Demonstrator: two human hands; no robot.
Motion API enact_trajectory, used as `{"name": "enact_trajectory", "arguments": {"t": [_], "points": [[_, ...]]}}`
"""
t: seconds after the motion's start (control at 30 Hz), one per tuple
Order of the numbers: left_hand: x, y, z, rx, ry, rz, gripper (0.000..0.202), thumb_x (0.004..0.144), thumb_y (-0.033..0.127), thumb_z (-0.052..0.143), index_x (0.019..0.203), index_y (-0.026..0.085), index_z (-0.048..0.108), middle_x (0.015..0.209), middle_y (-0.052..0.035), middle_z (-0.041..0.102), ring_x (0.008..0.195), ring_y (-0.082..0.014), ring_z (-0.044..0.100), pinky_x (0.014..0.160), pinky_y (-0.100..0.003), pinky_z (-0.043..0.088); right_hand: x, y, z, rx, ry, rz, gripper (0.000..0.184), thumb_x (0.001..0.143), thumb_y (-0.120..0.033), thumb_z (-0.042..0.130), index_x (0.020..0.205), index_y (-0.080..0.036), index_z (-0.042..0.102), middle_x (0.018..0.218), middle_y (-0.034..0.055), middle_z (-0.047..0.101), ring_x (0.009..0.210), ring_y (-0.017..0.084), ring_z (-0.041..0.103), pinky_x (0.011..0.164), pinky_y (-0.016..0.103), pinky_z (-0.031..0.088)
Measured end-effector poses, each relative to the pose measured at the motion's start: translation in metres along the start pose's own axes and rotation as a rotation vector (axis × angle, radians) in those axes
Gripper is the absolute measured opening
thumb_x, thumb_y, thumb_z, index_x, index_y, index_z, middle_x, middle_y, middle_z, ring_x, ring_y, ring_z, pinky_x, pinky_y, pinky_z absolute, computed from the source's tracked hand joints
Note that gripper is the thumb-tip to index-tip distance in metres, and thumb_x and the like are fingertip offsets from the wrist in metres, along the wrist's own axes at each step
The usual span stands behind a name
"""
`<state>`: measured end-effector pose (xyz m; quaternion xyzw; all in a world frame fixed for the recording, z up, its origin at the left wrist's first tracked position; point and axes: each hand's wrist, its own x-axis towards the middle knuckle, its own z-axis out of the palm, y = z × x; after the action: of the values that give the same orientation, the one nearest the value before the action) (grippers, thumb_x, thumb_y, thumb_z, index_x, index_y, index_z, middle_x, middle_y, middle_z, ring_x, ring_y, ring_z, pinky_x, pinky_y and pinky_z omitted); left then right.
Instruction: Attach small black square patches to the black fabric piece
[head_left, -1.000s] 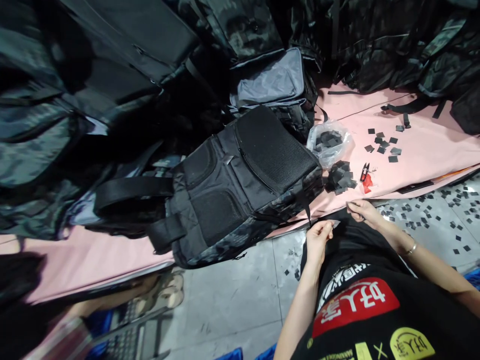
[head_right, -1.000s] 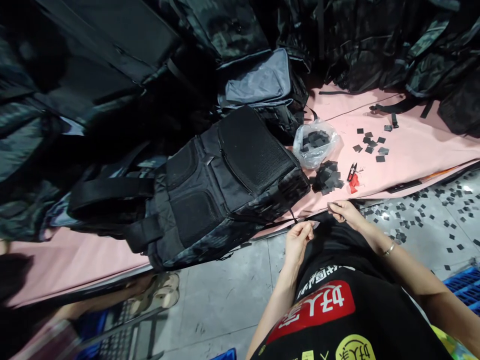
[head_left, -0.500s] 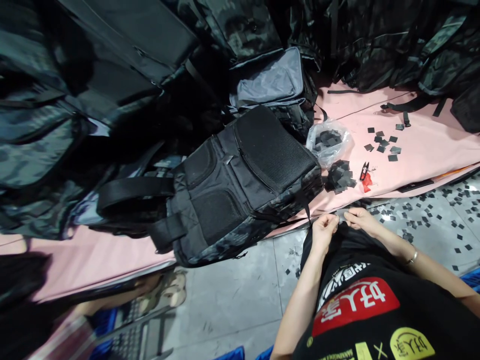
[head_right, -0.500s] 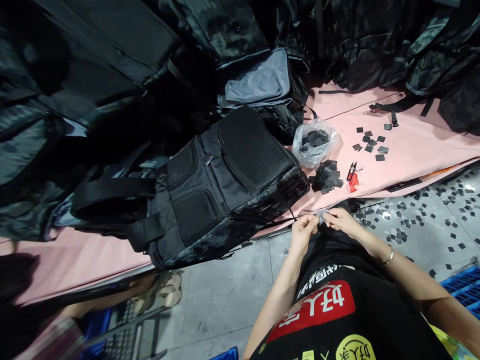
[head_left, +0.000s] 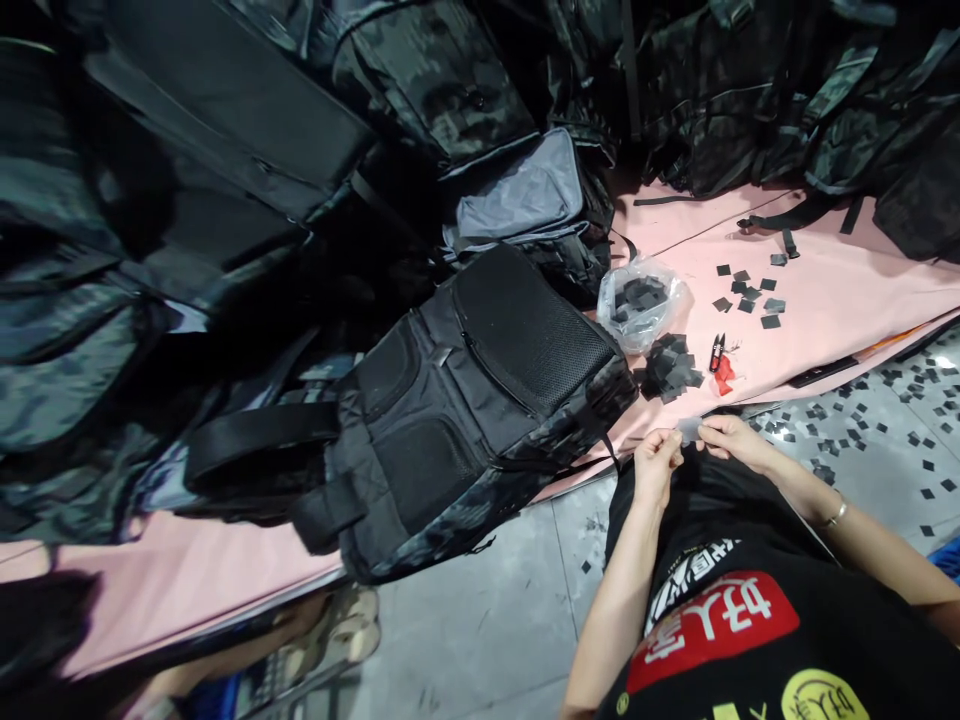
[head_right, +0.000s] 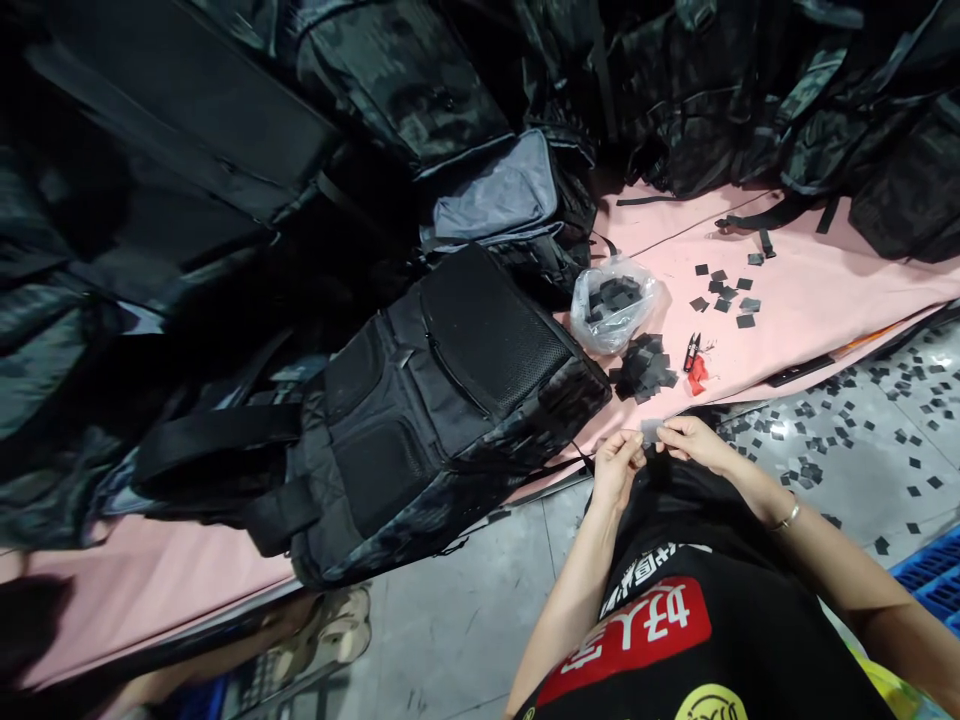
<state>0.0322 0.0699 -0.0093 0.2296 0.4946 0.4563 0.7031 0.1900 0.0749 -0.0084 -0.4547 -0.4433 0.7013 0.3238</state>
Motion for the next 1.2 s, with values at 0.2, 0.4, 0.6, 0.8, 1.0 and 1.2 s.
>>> {"name": "enact_trajectory", "arguments": {"t": [0.2,0.4,0.6,0.8,1.0,1.2], "points": [[0.001,0.005,-0.013,-0.043,0.029,0.033,0.033,0.055,0.037,0.075,0.061,0.014,0.052,0.043,0.0089,0.033,0.042,-0.0027,0.028,0.045,-0.019,0.021,0.004,-0.004,-0.009,0.013,0.072,-0.003,0.040,0.074,-0.052,0.056,0.070,-0.013,0.057,0.046,-0.0071,0.035,0.039,0.004,0.027,0.042,0.021,0.017],[-0.005,0.002,-0.013,0.188,0.032,0.131,0.030,0.060,0.038,0.071,0.060,0.013,0.054,0.044,0.0068,0.040,0.043,-0.0038,0.032,0.046,-0.020,0.024,0.009,-0.012,-0.003,-0.271,0.068,-0.046,0.035,0.073,-0.049,0.057,0.067,-0.014,0.057,0.047,-0.0053,0.042,0.040,0.006,0.033,0.043,0.021,0.025],[-0.004,0.000,-0.027,-0.082,0.163,0.081,0.029,0.058,0.035,0.071,0.062,0.014,0.050,0.046,0.0086,0.035,0.043,-0.0028,0.027,0.044,-0.018,0.021,0.043,-0.012,-0.011,-0.435,0.279,-0.078,0.031,0.072,-0.046,0.057,0.065,-0.016,0.060,0.047,-0.0030,0.047,0.043,0.010,0.039,0.045,0.023,0.032],[-0.015,0.003,-0.040,-0.260,0.158,0.060,0.022,0.059,0.024,0.068,0.063,0.014,0.048,0.055,0.0059,0.044,0.048,-0.0027,0.036,0.047,-0.017,0.027,0.100,-0.008,-0.032,-0.475,0.551,-0.041,0.020,0.070,-0.034,0.062,0.082,-0.019,0.066,0.065,0.0034,0.059,0.057,0.015,0.049,0.058,0.027,0.036],[-0.024,0.003,-0.044,-0.294,0.108,-0.016,0.023,0.056,0.018,0.070,0.059,0.013,0.048,0.071,-0.0011,0.059,0.058,-0.0055,0.050,0.056,-0.020,0.038,0.084,-0.004,-0.034,-0.350,0.419,-0.015,0.046,0.076,-0.048,0.052,0.098,-0.010,0.064,0.050,-0.0034,0.041,0.043,0.009,0.035,0.046,0.024,0.029],[-0.023,0.007,-0.025,-0.093,0.019,0.016,0.030,0.057,0.024,0.075,0.067,0.015,0.048,0.054,0.0046,0.053,0.049,-0.0051,0.046,0.052,-0.020,0.035,0.032,0.001,0.001,0.061,0.063,0.008,0.055,0.072,-0.054,0.057,0.103,-0.008,0.063,0.046,-0.0097,0.024,0.040,0.005,0.022,0.040,0.019,0.016]]}}
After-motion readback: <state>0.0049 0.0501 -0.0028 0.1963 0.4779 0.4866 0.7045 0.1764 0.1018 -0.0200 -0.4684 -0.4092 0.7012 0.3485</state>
